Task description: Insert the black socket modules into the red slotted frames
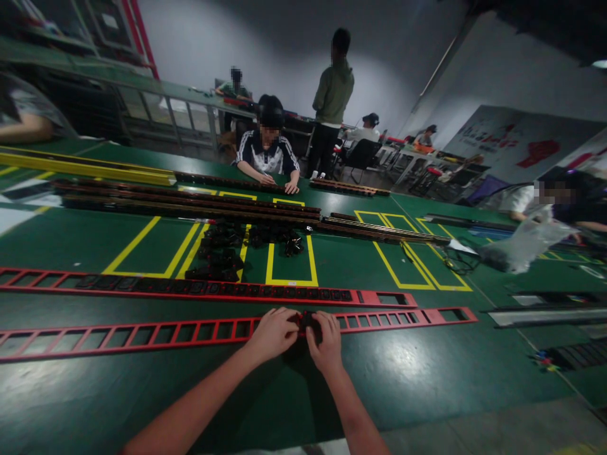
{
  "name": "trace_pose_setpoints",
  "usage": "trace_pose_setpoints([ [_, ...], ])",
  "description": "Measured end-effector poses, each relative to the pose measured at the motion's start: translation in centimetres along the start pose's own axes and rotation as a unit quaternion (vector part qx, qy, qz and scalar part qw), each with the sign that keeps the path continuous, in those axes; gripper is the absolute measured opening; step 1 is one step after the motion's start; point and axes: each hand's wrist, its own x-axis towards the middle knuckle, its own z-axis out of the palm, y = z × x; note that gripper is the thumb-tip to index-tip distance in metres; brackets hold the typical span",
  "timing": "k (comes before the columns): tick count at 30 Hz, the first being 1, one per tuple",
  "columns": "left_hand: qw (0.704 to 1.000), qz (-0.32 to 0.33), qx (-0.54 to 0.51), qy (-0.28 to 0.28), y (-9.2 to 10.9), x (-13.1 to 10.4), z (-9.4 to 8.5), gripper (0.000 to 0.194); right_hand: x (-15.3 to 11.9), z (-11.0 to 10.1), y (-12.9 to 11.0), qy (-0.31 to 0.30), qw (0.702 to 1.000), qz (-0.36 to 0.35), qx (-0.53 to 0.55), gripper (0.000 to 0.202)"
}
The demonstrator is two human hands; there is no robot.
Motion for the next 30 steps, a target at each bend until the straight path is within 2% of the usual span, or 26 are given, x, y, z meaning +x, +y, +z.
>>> trace_pose_setpoints([
  [7,0.994,0.002,-0.099,0.050,-0.45,-0.02,0.18,0.008,0.00,-0.22,-0.52,-0.034,0.999,-0.002,-0.002,0.023],
  [12,0.995,-0.039,-0.087,0.041,-0.23,0.10,0.26,0.013,0.24,-0.21,-0.74,-0.046,0.999,0.001,0.003,0.023],
  [15,0.993,-0.063,-0.094,0.043,-0.11,0.20,0.13,0.024,0.34,-0.13,-0.71,-0.047,0.999,-0.004,0.010,0.028],
  [18,0.994,-0.051,-0.094,0.037,-0.10,0.21,-0.02,0.048,0.30,0.01,-0.61,-0.046,0.999,-0.006,0.012,0.029],
  [20,0.995,-0.034,-0.084,0.031,-0.12,0.16,-0.11,0.053,0.22,0.11,-0.53,-0.045,0.999,-0.010,0.012,0.028],
  [25,0.995,-0.015,-0.088,0.044,-0.13,0.02,-0.30,0.038,-0.01,0.32,-0.33,-0.041,0.998,-0.047,0.010,0.030],
  [30,0.994,-0.023,-0.098,0.048,-0.16,0.08,-0.33,0.037,-0.17,0.49,-0.01,-0.037,0.997,-0.065,0.002,0.030],
])
